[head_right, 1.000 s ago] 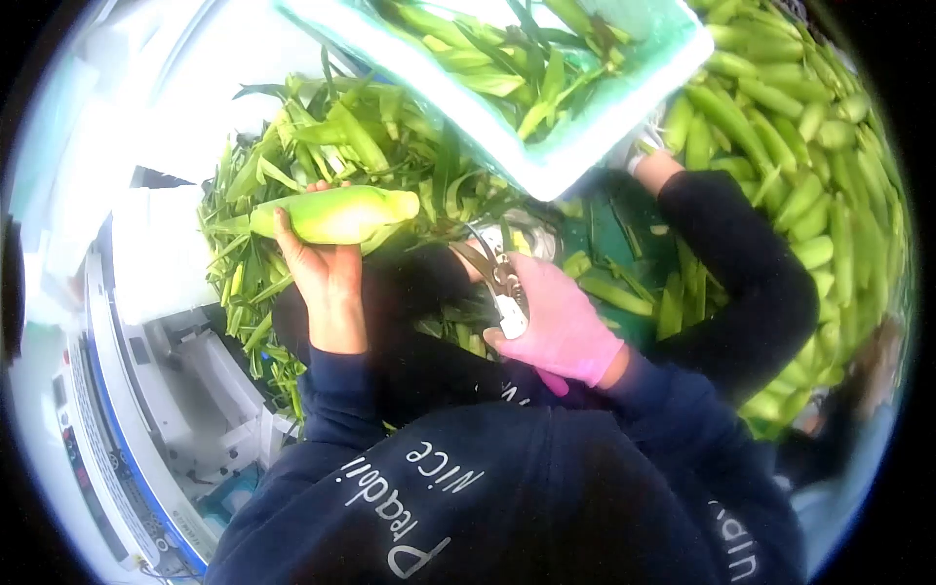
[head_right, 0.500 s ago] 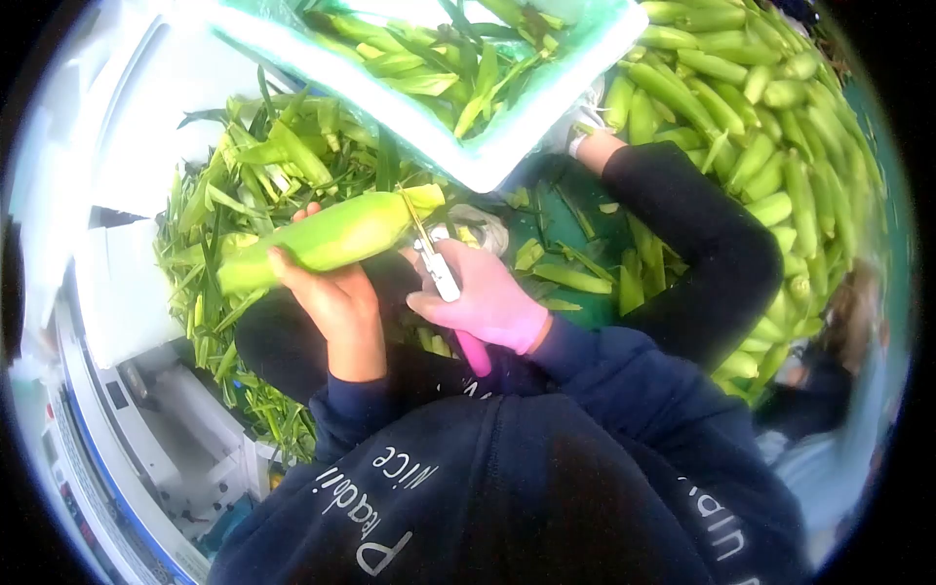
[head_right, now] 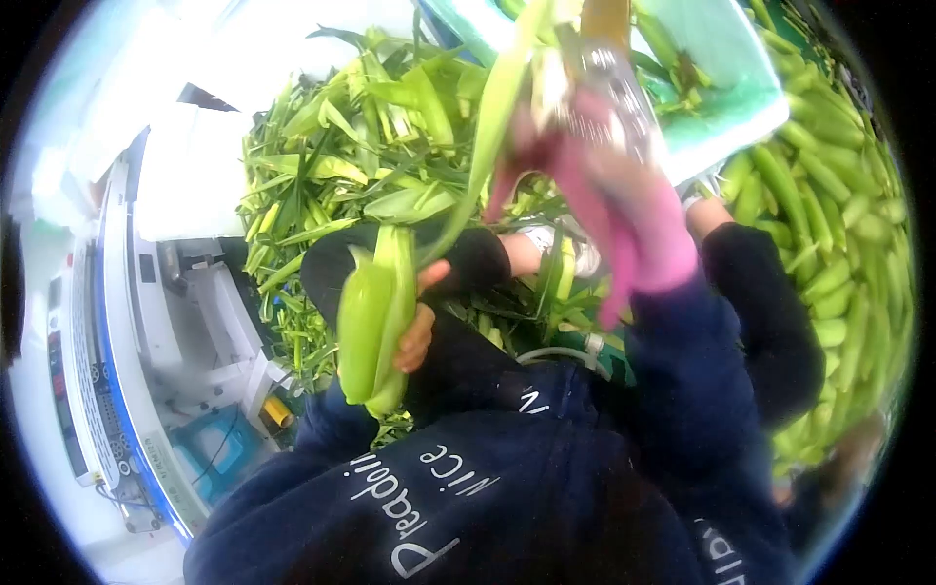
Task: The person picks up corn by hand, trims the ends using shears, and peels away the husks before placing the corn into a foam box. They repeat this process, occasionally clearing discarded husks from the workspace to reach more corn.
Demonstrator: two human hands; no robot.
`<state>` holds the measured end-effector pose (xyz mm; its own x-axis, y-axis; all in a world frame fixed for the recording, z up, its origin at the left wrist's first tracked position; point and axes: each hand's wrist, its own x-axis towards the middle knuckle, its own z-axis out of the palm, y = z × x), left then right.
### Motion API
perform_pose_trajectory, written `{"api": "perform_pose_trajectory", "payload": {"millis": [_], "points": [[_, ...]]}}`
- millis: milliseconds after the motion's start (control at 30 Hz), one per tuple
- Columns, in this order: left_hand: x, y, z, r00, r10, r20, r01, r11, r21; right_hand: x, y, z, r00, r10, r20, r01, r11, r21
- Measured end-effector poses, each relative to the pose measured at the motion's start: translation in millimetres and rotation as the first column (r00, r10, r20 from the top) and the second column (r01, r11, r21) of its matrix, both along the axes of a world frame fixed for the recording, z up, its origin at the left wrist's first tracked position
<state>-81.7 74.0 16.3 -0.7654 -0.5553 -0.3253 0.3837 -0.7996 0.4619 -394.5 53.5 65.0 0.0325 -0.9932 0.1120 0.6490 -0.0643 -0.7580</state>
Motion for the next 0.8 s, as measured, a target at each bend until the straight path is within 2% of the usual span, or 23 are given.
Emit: {"api": "perform_pose_trajectory", "payload": {"millis": [33, 67, 100, 133, 167, 233, 267, 300, 333, 367, 400, 467, 500, 533, 567, 600, 633, 667, 700, 733, 767, 800], "points": [[4, 10, 4, 0.993, -0.002, 0.114, 0.005, 1.000, -0.026, 1, -18, -9, 0.987, -0.017, -0.157, 0.009, 0.998, -0.055], [4, 10, 7, 0.970, 0.070, 0.234, -0.037, 0.989, -0.142, 3, -29, -40, 0.859, 0.016, -0.512, -0.025, 1.000, -0.011], [5, 10, 11, 0.923, 0.146, 0.356, -0.056, 0.966, -0.253, 5, -39, -71, 0.602, 0.060, -0.796, -0.070, 0.997, 0.022], [4, 8, 11, 0.891, 0.249, 0.380, -0.110, 0.930, -0.352, 12, -32, -86, 0.310, 0.062, -0.949, -0.094, 0.995, 0.035], [-2, 5, 11, 0.852, 0.342, 0.396, -0.107, 0.855, -0.508, 19, -25, -100, -0.016, 0.045, -0.999, -0.131, 0.990, 0.047], [-13, -3, 14, 0.773, 0.502, 0.389, -0.027, 0.638, -0.769, 31, 23, -81, -0.002, 0.200, -0.980, -0.137, 0.971, 0.198], [-22, -8, 17, 0.758, 0.542, 0.363, 0.039, 0.517, -0.855, 27, 39, -65, 0.150, 0.399, -0.905, -0.148, 0.914, 0.378], [-29, -16, 17, 0.772, 0.527, 0.356, 0.103, 0.448, -0.888, 21, 55, -81, 0.463, 0.522, -0.716, -0.221, 0.851, 0.477], [-38, -21, 16, 0.789, 0.503, 0.353, 0.166, 0.378, -0.911, 14, 75, -97, 0.708, 0.571, -0.414, -0.317, 0.782, 0.536], [-55, -18, 18, 0.833, 0.443, 0.331, 0.081, 0.493, -0.866, 15, 96, -94, 0.885, 0.411, -0.220, -0.270, 0.837, 0.475], [-78, -18, 19, 0.880, 0.374, 0.292, 0.010, 0.601, -0.799, 14, 112, -95, 0.939, 0.261, -0.225, -0.177, 0.925, 0.335], [-129, -8, 5, 0.959, 0.264, 0.107, -0.168, 0.827, -0.536, 0, 116, -60, 0.962, 0.114, -0.249, -0.075, 0.985, 0.158], [-157, -3, -4, 0.969, 0.218, 0.119, -0.146, 0.888, -0.435, -9, 124, -62, 0.978, 0.108, -0.178, -0.074, 0.979, 0.190], [-185, 2, -10, 0.976, 0.173, 0.135, -0.120, 0.936, -0.332, -19, 137, -60, 0.995, 0.096, -0.030, -0.084, 0.955, 0.284], [-209, 3, -10, 0.967, 0.087, 0.239, 0.041, 0.875, -0.482, -28, 150, -58, 0.992, 0.053, 0.117, -0.094, 0.923, 0.373], [-236, 2, 4, 0.916, 0.021, 0.401, 0.219, 0.811, -0.542, -40, 167, -73, 0.992, -0.056, 0.113, -0.002, 0.887, 0.461], [-268, 0, 0, 0.898, 0.021, 0.440, 0.311, 0.678, -0.666, -50, 176, -70, 0.952, -0.215, 0.220, 0.085, 0.872, 0.482], [-299, -5, -7, 0.879, 0.044, 0.475, 0.387, 0.518, -0.763, -62, 182, -69, 0.876, -0.357, 0.324, 0.158, 0.848, 0.506], [-321, -19, -16, 0.902, 0.063, 0.427, 0.407, 0.203, -0.891, -79, 190, -77, 0.809, -0.529, 0.255, 0.357, 0.788, 0.501], [-344, -31, -24, 0.928, 0.023, 0.373, 0.359, 0.221, -0.907, -98, 191, -71, 0.715, -0.669, 0.202, 0.495, 0.688, 0.530], [-366, -52, -24, 0.883, 0.006, 0.469, 0.456, 0.224, -0.861, -126, 200, -67, 0.679, -0.712, 0.176, 0.611, 0.682, 0.402], [-386, -81, -23, 0.826, -0.014, 0.563, 0.552, 0.224, -0.803, -162, 213, -79, 0.575, -0.801, 0.170, 0.678, 0.582, 0.449]]}}
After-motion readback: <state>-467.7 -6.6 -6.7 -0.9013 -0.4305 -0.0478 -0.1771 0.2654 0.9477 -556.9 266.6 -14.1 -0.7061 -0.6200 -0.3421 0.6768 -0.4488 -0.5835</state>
